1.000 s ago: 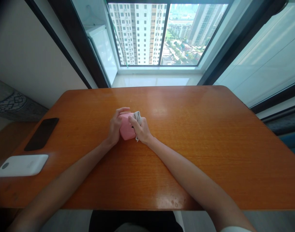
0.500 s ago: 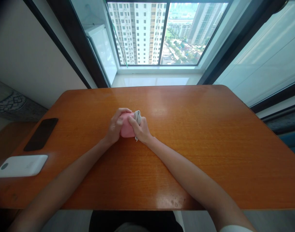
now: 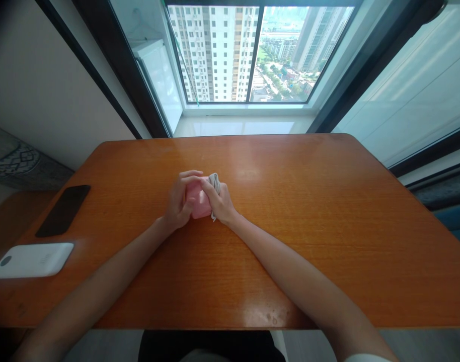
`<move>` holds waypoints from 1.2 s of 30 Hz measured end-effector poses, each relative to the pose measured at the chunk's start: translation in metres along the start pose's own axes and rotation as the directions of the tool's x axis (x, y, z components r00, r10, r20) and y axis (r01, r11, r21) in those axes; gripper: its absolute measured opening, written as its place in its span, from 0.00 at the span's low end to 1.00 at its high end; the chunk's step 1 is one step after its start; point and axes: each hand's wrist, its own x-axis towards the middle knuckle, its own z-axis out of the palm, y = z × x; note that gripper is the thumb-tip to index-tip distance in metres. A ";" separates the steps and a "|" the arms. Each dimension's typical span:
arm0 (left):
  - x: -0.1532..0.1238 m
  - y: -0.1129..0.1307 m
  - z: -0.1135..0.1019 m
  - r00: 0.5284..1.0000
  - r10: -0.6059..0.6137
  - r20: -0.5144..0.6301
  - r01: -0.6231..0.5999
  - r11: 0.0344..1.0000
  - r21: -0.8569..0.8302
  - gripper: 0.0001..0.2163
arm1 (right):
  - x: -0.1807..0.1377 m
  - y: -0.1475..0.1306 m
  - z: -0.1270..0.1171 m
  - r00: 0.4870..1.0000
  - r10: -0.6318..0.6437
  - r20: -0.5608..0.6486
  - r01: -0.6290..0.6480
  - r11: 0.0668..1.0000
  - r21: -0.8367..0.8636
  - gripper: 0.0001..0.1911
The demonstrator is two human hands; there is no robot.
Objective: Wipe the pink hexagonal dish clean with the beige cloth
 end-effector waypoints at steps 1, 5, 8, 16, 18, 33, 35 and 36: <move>0.000 -0.001 -0.001 0.999 0.030 0.036 -0.030 0.999 0.022 0.21 | 0.001 0.000 0.000 1.000 -0.010 -0.007 0.010 1.000 0.009 0.25; 0.003 0.002 0.002 0.999 -0.013 0.031 0.012 1.000 0.017 0.17 | 0.002 0.000 0.002 1.000 -0.011 -0.016 0.012 0.999 0.031 0.24; 0.008 0.010 0.006 0.991 -0.132 -0.003 0.131 0.990 -0.041 0.16 | 0.001 -0.002 0.001 1.000 0.001 -0.008 -0.001 1.000 0.005 0.26; 0.024 0.021 0.010 0.728 -0.684 0.043 0.670 0.697 -0.255 0.19 | -0.003 0.000 -0.001 0.999 0.019 0.035 -0.017 0.998 -0.054 0.32; 0.023 0.021 0.011 0.714 -0.699 0.028 0.681 0.685 -0.260 0.21 | -0.003 -0.001 -0.001 0.999 -0.003 0.053 0.005 0.999 -0.042 0.31; 0.008 0.012 0.005 0.988 -0.151 -0.002 0.151 0.988 -0.038 0.15 | 0.001 -0.002 0.001 0.999 0.034 -0.036 -0.035 0.999 -0.013 0.27; 0.012 0.016 0.007 0.953 -0.301 -0.010 0.299 0.950 -0.094 0.15 | 0.000 -0.001 0.000 0.999 0.040 -0.029 -0.041 0.999 -0.032 0.28; 0.014 0.017 0.007 0.920 -0.393 -0.008 0.389 0.913 -0.123 0.15 | 0.000 0.000 0.000 0.999 0.041 -0.027 -0.043 0.998 -0.044 0.29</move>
